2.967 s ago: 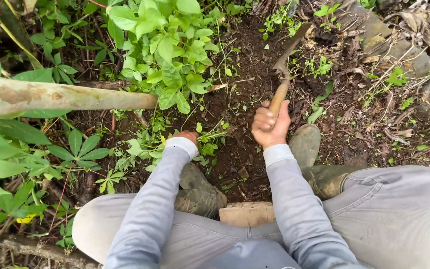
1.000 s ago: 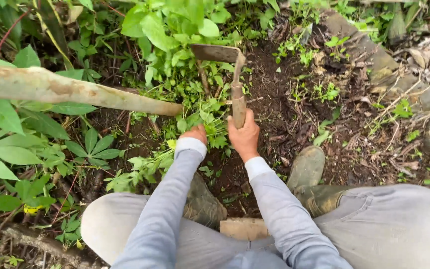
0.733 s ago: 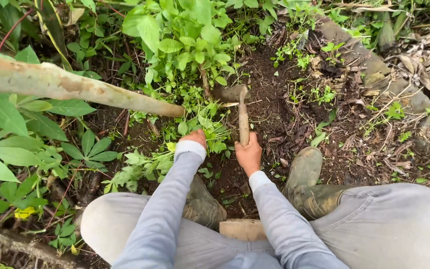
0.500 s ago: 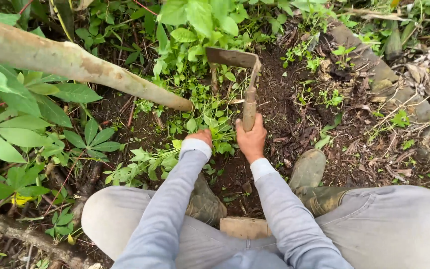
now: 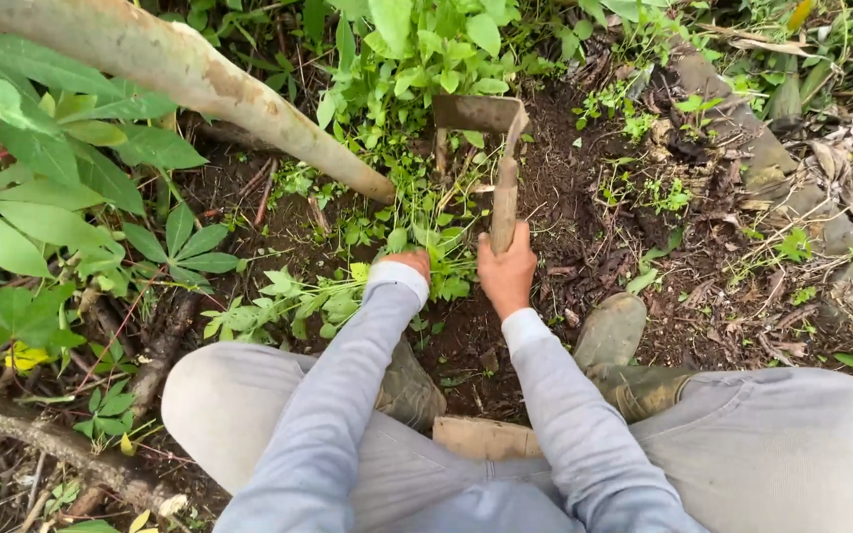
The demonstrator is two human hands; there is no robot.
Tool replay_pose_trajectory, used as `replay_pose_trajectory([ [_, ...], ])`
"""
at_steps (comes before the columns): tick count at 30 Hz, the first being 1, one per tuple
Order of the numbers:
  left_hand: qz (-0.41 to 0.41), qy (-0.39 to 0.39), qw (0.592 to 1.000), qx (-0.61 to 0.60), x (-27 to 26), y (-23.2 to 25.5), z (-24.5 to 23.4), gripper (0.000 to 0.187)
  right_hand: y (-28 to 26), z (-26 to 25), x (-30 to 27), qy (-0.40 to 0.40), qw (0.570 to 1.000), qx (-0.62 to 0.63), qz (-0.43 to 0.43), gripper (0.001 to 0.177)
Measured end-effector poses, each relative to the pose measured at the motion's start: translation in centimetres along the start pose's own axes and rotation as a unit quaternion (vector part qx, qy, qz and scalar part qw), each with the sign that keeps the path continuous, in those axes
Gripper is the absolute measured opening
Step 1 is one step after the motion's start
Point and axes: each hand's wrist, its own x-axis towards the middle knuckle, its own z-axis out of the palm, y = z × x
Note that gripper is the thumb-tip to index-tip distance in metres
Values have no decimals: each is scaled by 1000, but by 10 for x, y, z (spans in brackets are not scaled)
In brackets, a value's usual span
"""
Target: The person uses a hoe to cut and clear weeds and small plants from the soil in a garden area. They gather the cut vegetation by hand and move it aside while working around a small wooden block and a tree trunk.
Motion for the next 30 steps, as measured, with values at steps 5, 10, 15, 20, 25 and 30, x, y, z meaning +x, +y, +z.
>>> replay_pose_trajectory([
  [5,-9,30,1000,1,11,-5,13,32,51,2,-8,-95,989,-106,30,21],
  [10,-28,-95,995,21,-9,3,-9,26,35,0,-28,-13,997,-25,78,29],
  [15,-28,-104,994,15,-7,4,9,24,2,2,4,5,1000,26,-3,25],
  [20,-6,-117,993,22,-31,5,6,38,24,3,-22,-84,995,21,41,29],
  [25,-9,-99,995,6,-27,1,31,36,33,3,-40,-55,995,5,83,27],
  [30,-37,-27,999,-14,-9,-15,41,31,15,8,-22,19,998,28,58,32],
])
